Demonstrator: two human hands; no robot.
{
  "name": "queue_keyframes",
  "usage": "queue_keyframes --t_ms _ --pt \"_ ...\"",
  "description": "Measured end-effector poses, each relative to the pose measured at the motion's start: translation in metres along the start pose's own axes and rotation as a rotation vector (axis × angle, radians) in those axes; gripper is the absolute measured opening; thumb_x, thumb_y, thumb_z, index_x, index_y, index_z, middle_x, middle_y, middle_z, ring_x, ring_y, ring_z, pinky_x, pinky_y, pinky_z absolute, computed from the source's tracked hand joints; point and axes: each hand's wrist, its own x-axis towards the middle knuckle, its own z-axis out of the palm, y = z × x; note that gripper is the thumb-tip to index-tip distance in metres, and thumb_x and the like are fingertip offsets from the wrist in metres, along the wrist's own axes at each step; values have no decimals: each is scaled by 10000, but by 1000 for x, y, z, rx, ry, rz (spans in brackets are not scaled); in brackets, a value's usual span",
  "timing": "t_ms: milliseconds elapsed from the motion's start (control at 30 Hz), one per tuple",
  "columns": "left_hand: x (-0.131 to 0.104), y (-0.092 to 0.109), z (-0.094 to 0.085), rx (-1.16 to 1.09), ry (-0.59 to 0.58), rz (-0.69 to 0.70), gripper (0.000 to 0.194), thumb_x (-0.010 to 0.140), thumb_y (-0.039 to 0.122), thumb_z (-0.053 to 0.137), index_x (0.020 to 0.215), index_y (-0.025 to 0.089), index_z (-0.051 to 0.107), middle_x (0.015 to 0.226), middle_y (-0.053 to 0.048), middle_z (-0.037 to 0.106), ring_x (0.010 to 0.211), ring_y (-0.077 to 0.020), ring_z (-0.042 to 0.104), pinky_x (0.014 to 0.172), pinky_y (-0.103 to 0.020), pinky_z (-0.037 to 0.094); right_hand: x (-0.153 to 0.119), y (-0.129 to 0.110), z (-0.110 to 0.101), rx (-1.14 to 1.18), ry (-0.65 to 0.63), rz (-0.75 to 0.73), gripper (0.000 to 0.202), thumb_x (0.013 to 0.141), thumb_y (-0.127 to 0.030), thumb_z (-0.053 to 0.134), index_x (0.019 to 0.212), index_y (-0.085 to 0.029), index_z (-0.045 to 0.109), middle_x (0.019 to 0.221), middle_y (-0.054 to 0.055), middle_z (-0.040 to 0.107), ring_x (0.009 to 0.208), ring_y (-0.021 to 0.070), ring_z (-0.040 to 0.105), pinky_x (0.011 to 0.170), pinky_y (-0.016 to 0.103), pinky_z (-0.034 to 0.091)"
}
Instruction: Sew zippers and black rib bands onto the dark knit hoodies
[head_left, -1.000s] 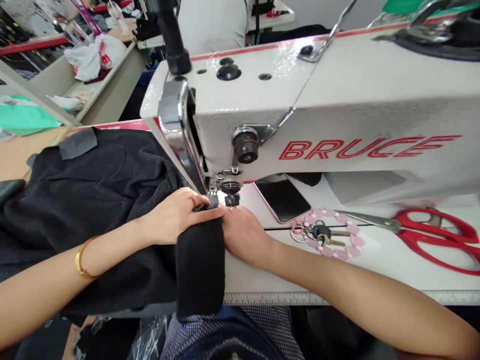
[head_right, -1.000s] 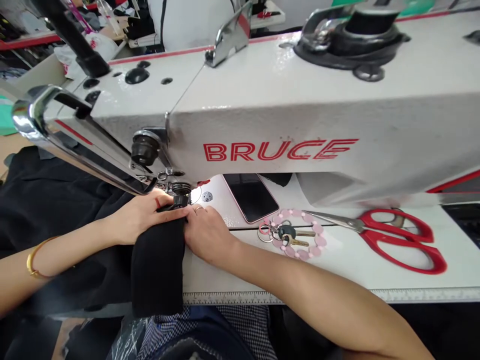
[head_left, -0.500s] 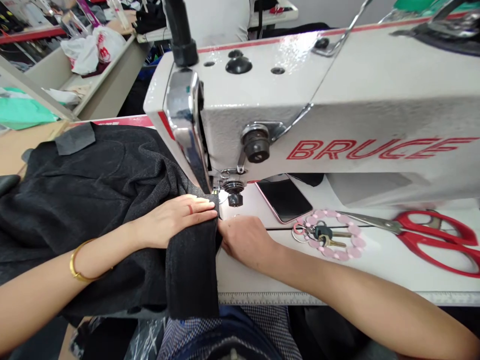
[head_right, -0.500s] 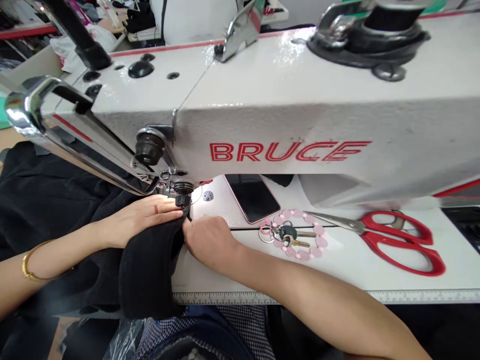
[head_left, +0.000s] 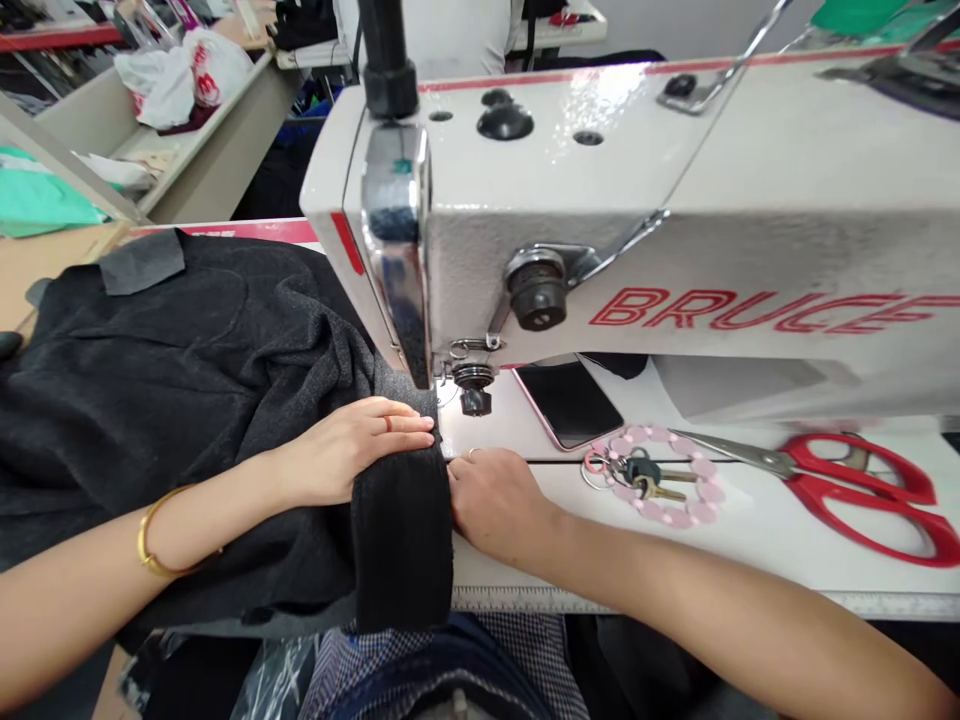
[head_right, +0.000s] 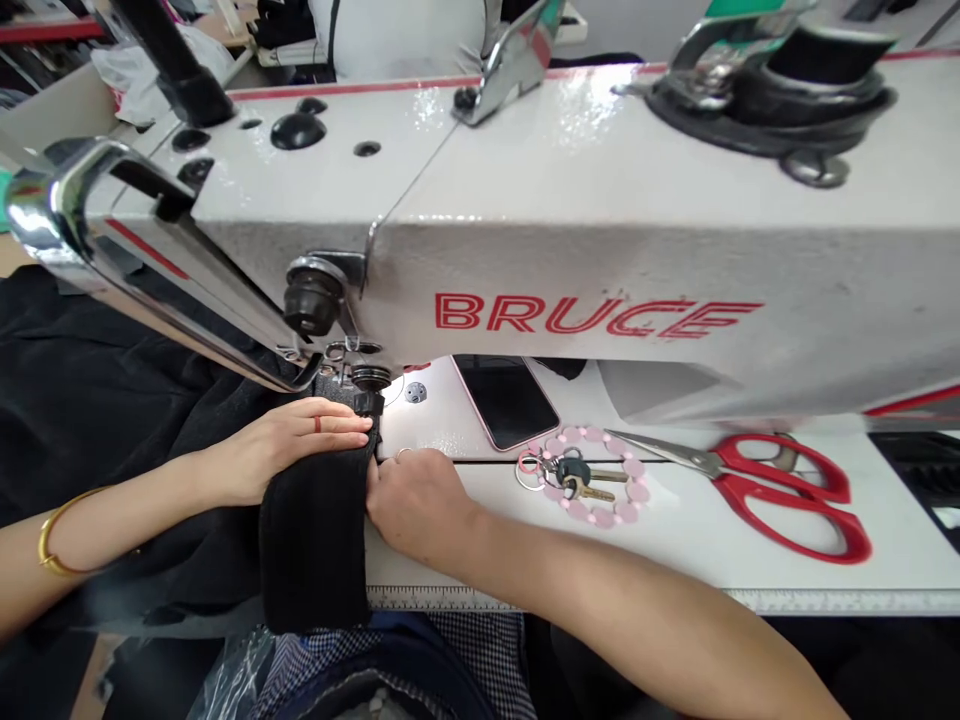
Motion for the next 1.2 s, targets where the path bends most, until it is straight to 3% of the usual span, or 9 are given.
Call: queue_keyframes --t_ms 267,433,533,633,800,967,1067,1200 --pt "19 -21 -16 124 -53 11 345 815 240 392 1104 151 556 1143 -86 573 1065 -194 498 956 -329 374 9 3 -7 -15 -5 110 151 764 -83 462 849 -130 579 639 61 626 600 194 571 438 269 251" --pt "11 -4 -12 210 -162 48 487 707 202 458 1186 130 498 1269 -119 468 1166 -258 407 993 -387 333 1 0 1 12 -12 -83 134 738 -66 463 712 -142 571 627 54 612 568 173 539 443 255 256" --pt "0 11 -2 134 -84 -23 481 741 156 433 1220 128 454 1286 -123 451 1209 -233 365 1001 -371 331 -4 1 7 23 43 -187 133 726 -74 469 664 -149 558 628 39 608 552 169 525 434 264 235" --pt "-5 17 7 -17 38 -107 388 800 213 434 1181 161 478 1232 -95 508 1167 -187 424 978 -326 367 -5 2 9 32 86 -195 121 724 -85 474 675 -154 562 647 30 613 548 168 522 429 276 219" --pt "0 3 10 -67 51 -36 356 806 240 441 1152 181 504 1186 -78 550 1114 -180 477 951 -317 397 -2 3 7 36 75 -129 118 723 -84 481 678 -152 566 653 29 617 545 163 525 433 273 212" --pt "12 -12 2 -17 39 10 335 787 217 455 1098 124 540 1123 -107 585 1069 -198 514 927 -326 421 4 8 3 4 38 -14 132 752 -102 471 681 -146 574 638 49 609 558 169 521 457 275 235" --pt "18 -14 -2 -17 28 8 342 775 180 420 1083 101 548 1132 -106 578 1084 -190 508 948 -299 398 5 10 2 2 127 18 149 761 -100 465 675 -155 574 633 46 593 566 168 508 484 283 271" --pt "19 -10 -13 30 -42 2 427 668 190 535 1090 121 547 1181 -99 552 1104 -198 496 959 -281 389 6 11 8 -5 435 -50 165 738 -67 464 699 -170 587 718 60 566 665 194 502 549 289 341"
